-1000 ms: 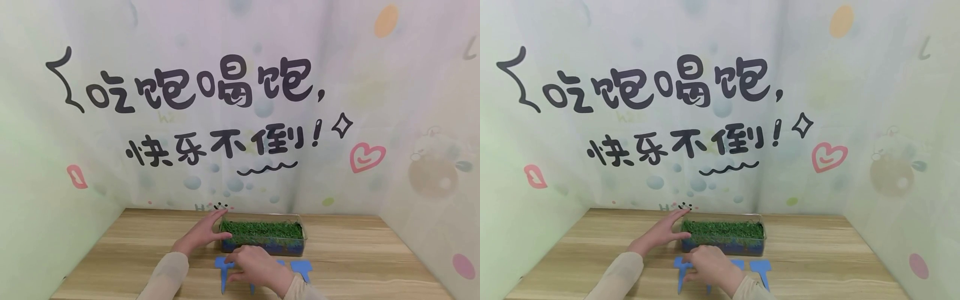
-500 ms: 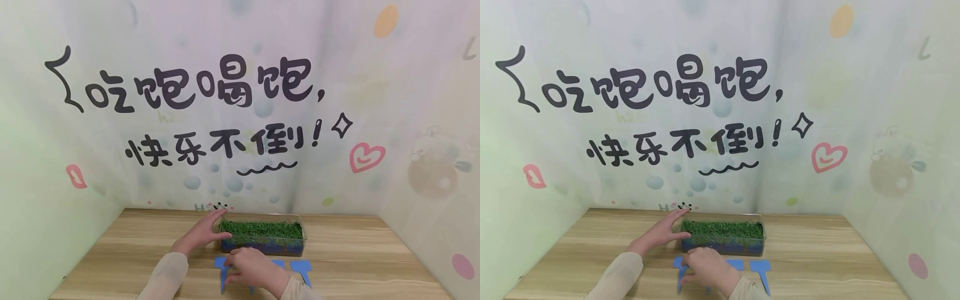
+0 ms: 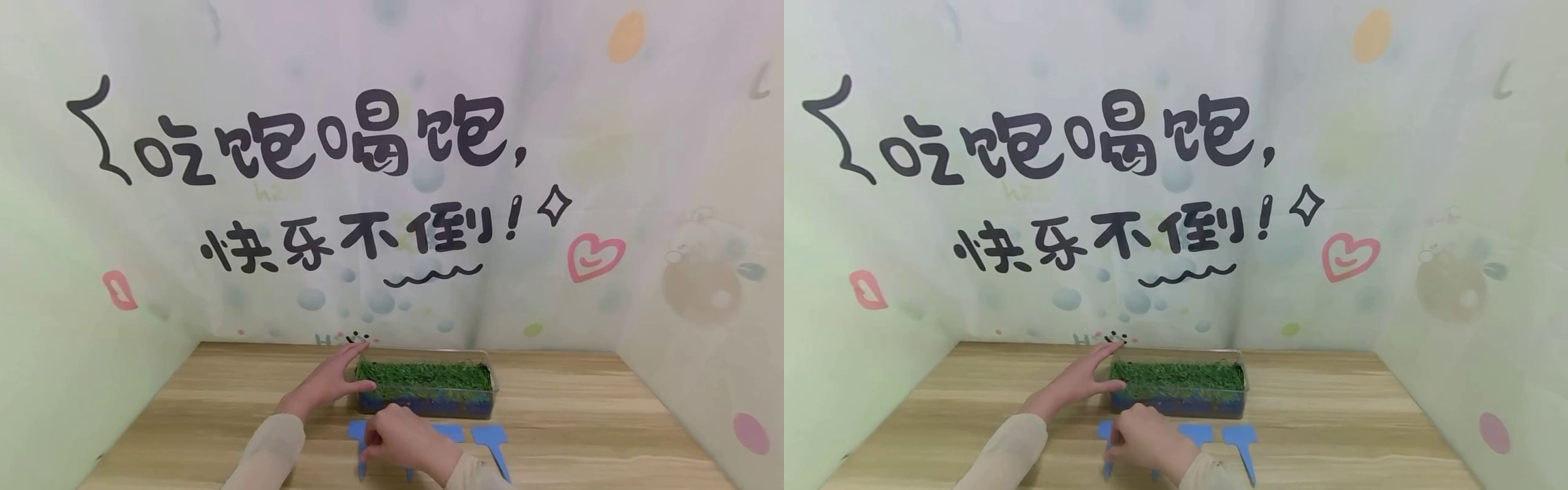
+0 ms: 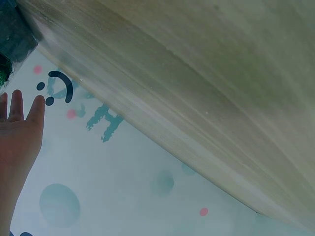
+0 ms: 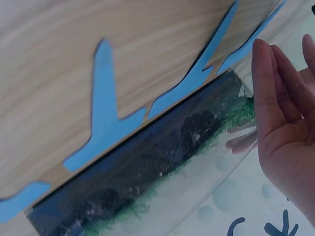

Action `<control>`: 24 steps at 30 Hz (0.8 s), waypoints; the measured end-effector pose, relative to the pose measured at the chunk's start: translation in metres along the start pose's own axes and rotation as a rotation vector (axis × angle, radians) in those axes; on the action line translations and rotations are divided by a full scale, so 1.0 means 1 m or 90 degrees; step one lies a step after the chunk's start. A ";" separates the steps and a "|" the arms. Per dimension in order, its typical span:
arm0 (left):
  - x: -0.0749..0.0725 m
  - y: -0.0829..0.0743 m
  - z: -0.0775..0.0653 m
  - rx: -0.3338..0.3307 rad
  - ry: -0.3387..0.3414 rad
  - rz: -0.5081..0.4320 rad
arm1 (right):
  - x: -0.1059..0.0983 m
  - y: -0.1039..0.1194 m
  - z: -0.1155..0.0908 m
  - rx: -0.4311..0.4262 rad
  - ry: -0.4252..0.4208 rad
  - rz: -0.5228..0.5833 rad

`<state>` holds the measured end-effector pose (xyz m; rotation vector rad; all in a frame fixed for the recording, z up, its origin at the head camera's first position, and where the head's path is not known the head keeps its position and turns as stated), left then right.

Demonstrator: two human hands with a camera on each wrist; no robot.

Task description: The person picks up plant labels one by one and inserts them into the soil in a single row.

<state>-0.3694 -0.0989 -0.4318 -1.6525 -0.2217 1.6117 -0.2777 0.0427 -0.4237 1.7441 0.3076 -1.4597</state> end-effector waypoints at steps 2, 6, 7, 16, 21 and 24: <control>-0.001 0.001 -0.001 -0.003 -0.002 0.001 | 0.001 0.001 0.001 0.030 0.006 0.018; -0.001 0.000 -0.002 -0.005 -0.002 0.005 | 0.002 0.000 0.003 0.081 0.011 0.046; -0.001 0.000 -0.003 -0.004 -0.003 0.005 | 0.002 0.000 0.002 0.095 0.012 0.054; -0.001 -0.001 -0.003 -0.007 -0.004 0.008 | 0.008 0.004 0.008 0.164 -0.023 -0.049; -0.002 -0.002 -0.002 -0.003 -0.006 0.008 | 0.015 0.013 0.014 0.176 -0.056 -0.185; -0.002 -0.002 -0.002 0.000 -0.007 0.008 | 0.018 0.017 0.016 0.182 -0.069 -0.231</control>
Point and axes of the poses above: each hand's wrist, its own z-axis towards the middle knuckle, its own x-axis out of the palm, y = z × x, the point moved 5 cm from there along z, towards the middle knuckle, and after that the axes turned 1 degree about -x, right-handed, at the moved point
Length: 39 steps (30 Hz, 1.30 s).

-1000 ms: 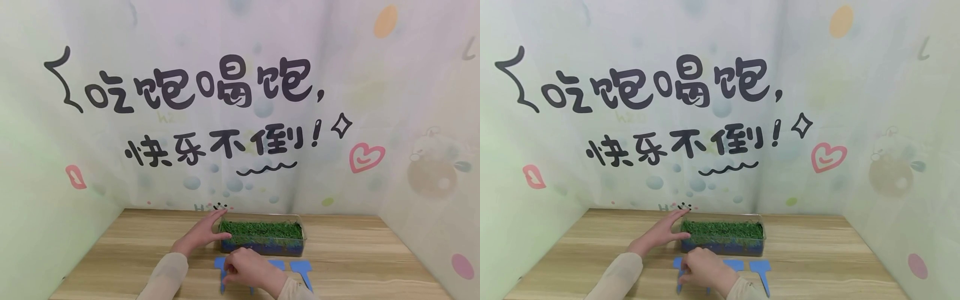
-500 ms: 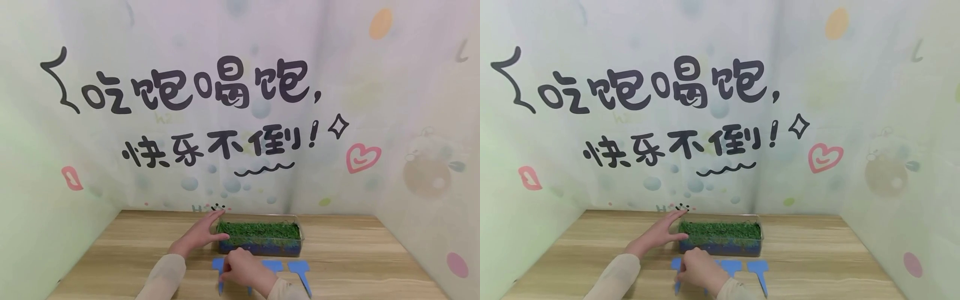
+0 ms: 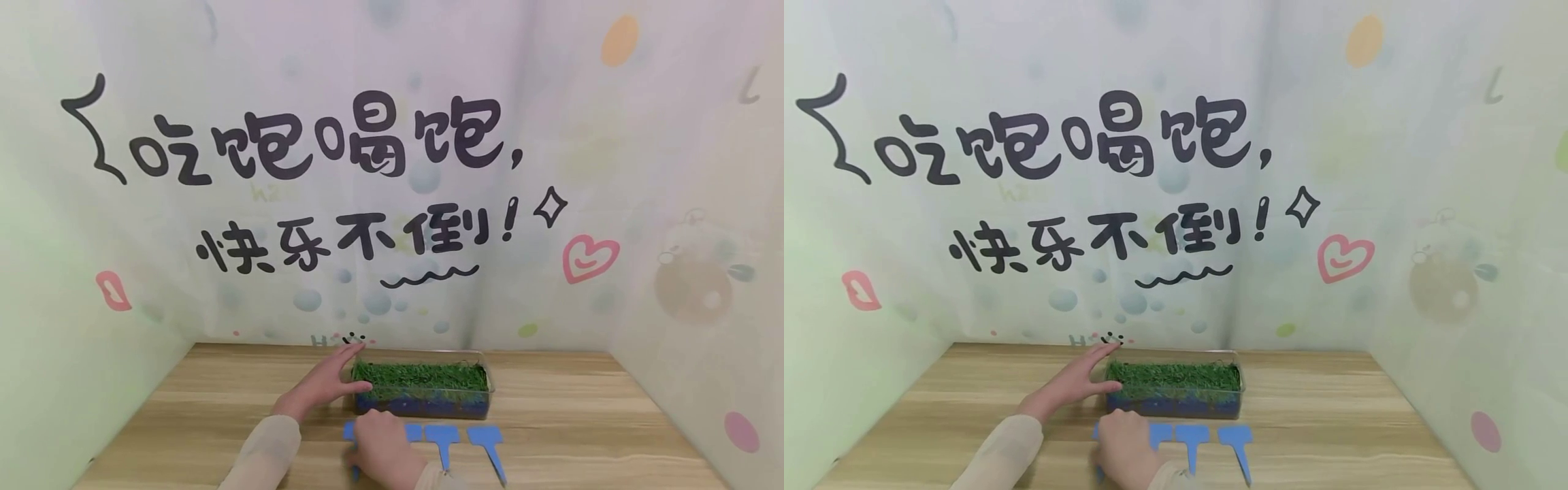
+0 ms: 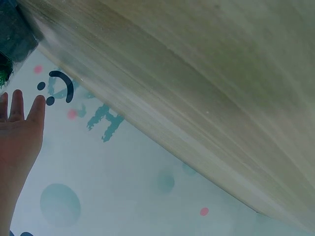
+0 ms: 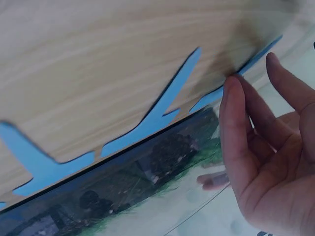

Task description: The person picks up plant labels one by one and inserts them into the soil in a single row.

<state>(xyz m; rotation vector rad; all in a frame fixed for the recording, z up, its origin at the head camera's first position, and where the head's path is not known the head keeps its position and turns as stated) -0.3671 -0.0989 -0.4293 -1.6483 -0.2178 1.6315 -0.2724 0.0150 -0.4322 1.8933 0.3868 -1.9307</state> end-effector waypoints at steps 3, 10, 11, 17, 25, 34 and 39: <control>0.000 0.000 0.000 0.004 -0.001 0.002 | 0.000 0.005 -0.001 -0.006 -0.029 -0.038; 0.000 0.000 0.000 0.012 -0.008 0.006 | 0.000 0.009 -0.004 -0.001 -0.063 -0.081; 0.000 0.000 0.000 0.013 -0.009 0.006 | 0.000 0.009 -0.004 0.002 -0.061 -0.082; -0.001 0.001 0.000 0.014 -0.012 0.013 | 0.003 0.008 -0.002 0.020 -0.049 -0.079; 0.000 0.000 -0.001 0.007 -0.002 0.001 | 0.002 -0.004 -0.003 0.035 0.013 0.036; 0.000 0.000 0.000 0.006 -0.001 -0.002 | 0.001 -0.012 -0.003 -0.057 0.033 0.193; 0.000 0.001 -0.001 0.002 -0.001 -0.004 | -0.003 -0.020 -0.004 -0.070 0.010 0.243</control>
Point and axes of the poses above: each hand's wrist, its own z-axis towards the middle knuckle, its own x-axis out of the palm, y = z × x, the point moved 5 cm from there along z, towards the middle knuckle, and after that the axes turned 1 degree about -x, right-handed, at the moved point
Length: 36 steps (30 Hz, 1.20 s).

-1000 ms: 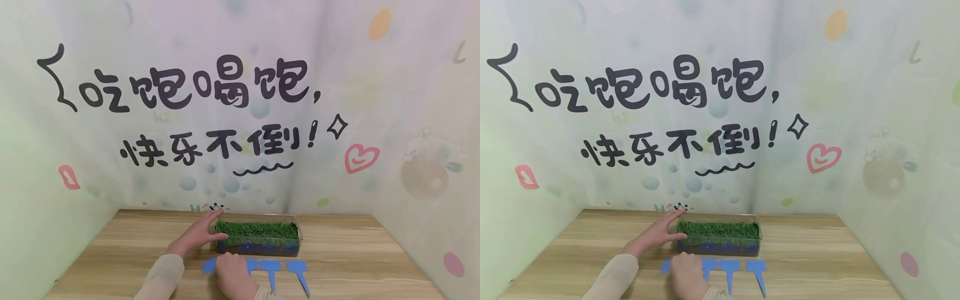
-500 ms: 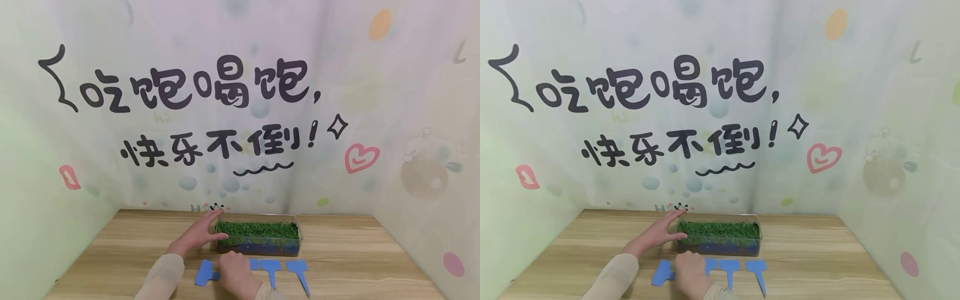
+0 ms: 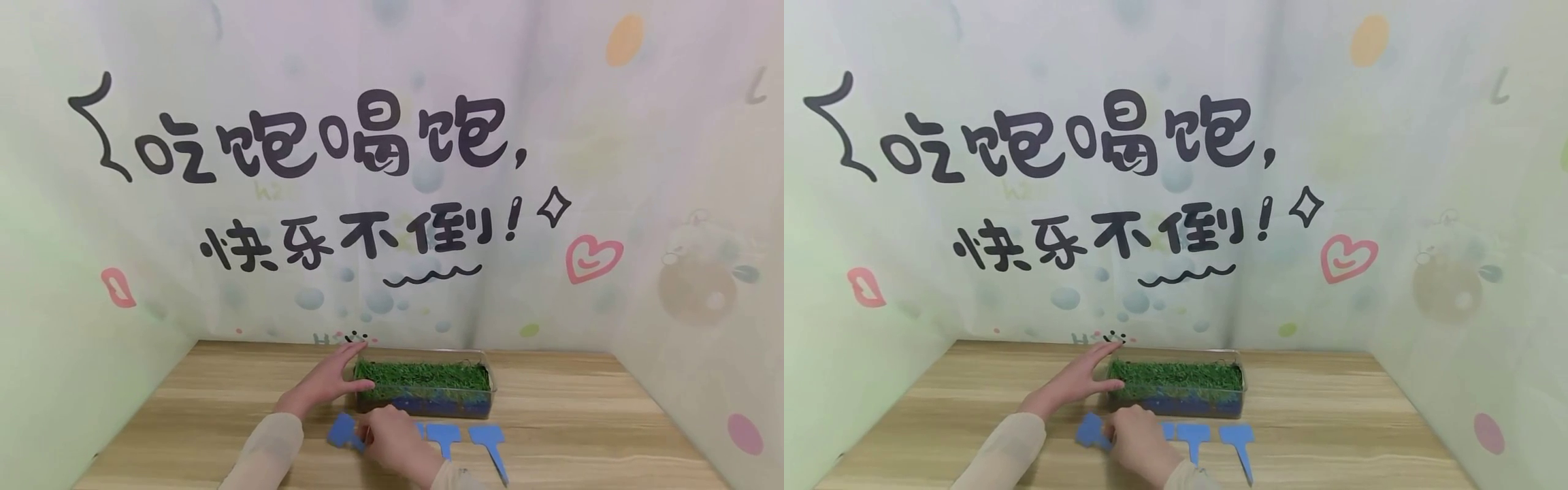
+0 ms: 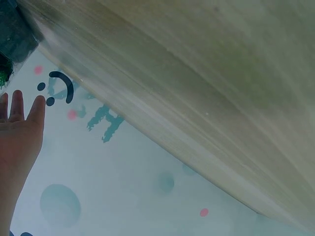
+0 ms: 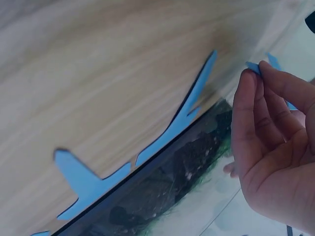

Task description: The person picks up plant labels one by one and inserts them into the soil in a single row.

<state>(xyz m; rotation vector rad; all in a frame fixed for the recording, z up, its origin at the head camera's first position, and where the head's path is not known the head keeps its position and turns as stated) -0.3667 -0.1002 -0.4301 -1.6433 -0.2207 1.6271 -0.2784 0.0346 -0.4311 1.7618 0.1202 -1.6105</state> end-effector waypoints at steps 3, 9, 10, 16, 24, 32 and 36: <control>0.000 0.000 0.000 -0.003 -0.001 -0.002 | -0.007 -0.003 -0.002 0.009 -0.017 0.017; 0.000 -0.001 0.001 0.006 -0.001 -0.002 | -0.020 -0.006 -0.005 0.024 -0.030 0.033; 0.000 -0.001 0.001 0.008 -0.001 0.000 | -0.021 -0.007 -0.005 0.028 -0.029 0.035; 0.000 -0.001 0.001 0.011 -0.004 0.003 | -0.027 -0.010 -0.006 0.040 -0.027 0.045; 0.001 -0.001 0.000 0.002 -0.004 0.004 | -0.029 -0.014 -0.005 0.049 -0.022 0.053; 0.001 0.000 0.000 -0.003 -0.005 0.001 | -0.032 -0.013 -0.005 0.051 -0.030 0.058; 0.002 0.000 0.001 0.002 -0.008 0.007 | -0.033 -0.013 -0.005 0.052 -0.031 0.061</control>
Point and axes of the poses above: each hand's wrist, its own z-axis towards the middle knuckle, its own x-axis out of the palm, y = z × x, the point moved 5 cm from there along z, towards the middle knuckle, and after that the axes turned 1 degree about -x, right-handed, at the moved point
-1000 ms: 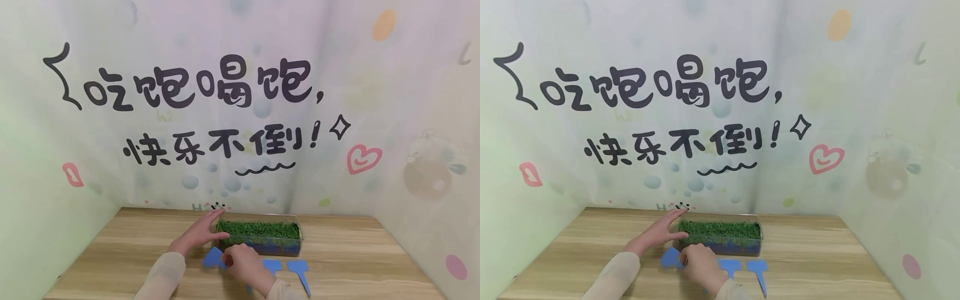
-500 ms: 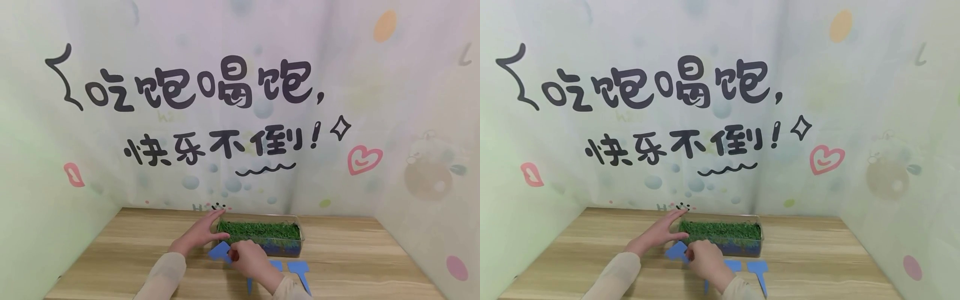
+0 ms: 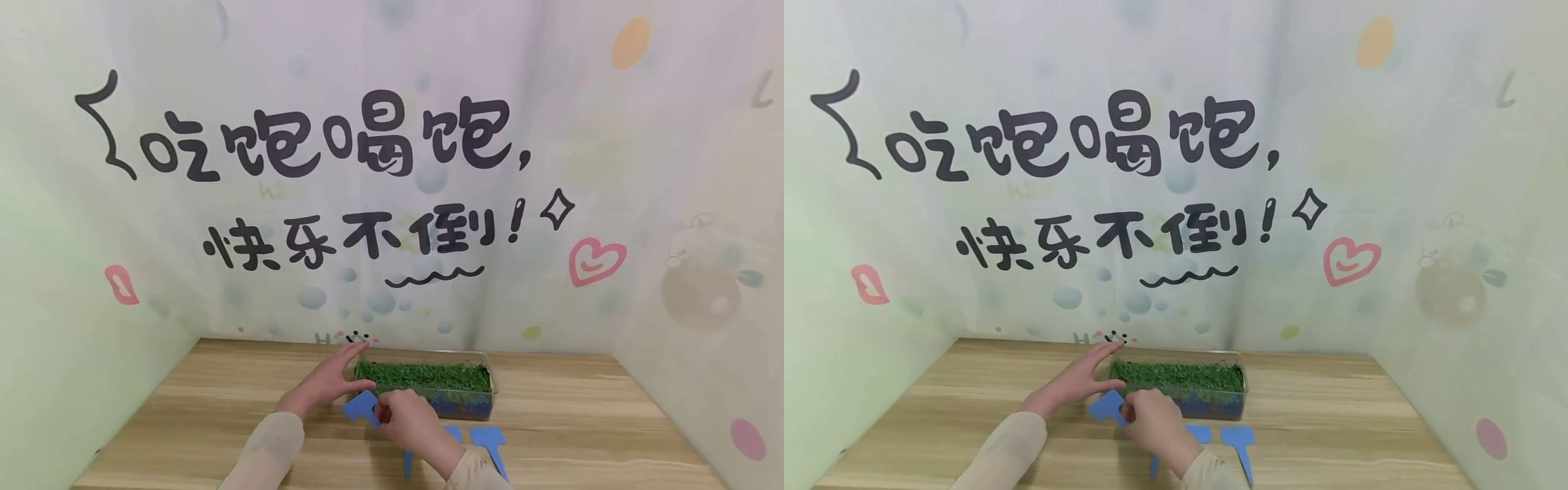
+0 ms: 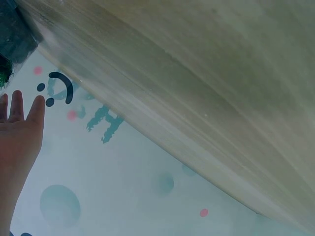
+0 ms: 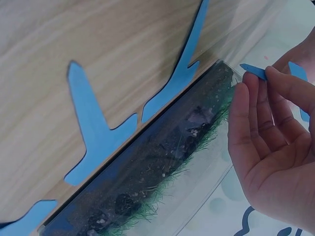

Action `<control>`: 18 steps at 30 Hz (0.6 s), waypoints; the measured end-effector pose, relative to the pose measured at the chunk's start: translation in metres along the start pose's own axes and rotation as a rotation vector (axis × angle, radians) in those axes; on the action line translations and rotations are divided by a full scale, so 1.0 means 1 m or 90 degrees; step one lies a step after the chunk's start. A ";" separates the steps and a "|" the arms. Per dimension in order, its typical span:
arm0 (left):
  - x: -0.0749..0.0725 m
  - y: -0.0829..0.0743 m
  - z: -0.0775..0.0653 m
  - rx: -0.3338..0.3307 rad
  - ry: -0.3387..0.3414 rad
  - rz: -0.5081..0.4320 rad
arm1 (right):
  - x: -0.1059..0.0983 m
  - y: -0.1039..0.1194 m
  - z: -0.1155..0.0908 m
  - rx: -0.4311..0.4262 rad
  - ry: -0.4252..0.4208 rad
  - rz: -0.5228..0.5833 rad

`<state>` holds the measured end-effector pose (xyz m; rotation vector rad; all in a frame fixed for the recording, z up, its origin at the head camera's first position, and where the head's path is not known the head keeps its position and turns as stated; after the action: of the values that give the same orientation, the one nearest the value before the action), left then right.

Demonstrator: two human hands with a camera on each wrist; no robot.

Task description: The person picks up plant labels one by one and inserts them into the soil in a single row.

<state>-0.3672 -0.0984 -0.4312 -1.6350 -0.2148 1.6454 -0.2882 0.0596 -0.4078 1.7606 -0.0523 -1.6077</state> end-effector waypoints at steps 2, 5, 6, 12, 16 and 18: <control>0.000 0.000 0.000 0.002 -0.002 0.002 | 0.000 0.000 0.000 -0.004 -0.003 0.000; 0.000 0.000 0.001 0.004 -0.003 0.004 | -0.001 0.000 0.000 -0.010 -0.007 0.000; 0.000 0.001 0.001 0.006 -0.003 0.003 | -0.001 0.000 0.000 -0.012 -0.008 -0.001; 0.000 0.001 0.000 0.013 -0.004 0.003 | -0.001 0.000 0.000 -0.013 -0.012 -0.004; 0.000 0.000 0.000 0.010 -0.003 0.004 | -0.001 -0.001 0.000 -0.009 -0.013 -0.003; 0.000 0.000 0.000 0.011 -0.002 0.004 | -0.001 -0.001 0.001 -0.006 -0.013 -0.003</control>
<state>-0.3676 -0.0986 -0.4313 -1.6213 -0.1976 1.6506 -0.2896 0.0605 -0.4075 1.7381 -0.0506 -1.6262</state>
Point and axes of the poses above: each hand's wrist, its own z-axis towards the middle knuckle, its own x-axis out of the palm, y = z × x, the point moved 5 cm from there along z, towards the middle knuckle, and after that the axes turned 1 degree about -x, right-handed, at the moved point
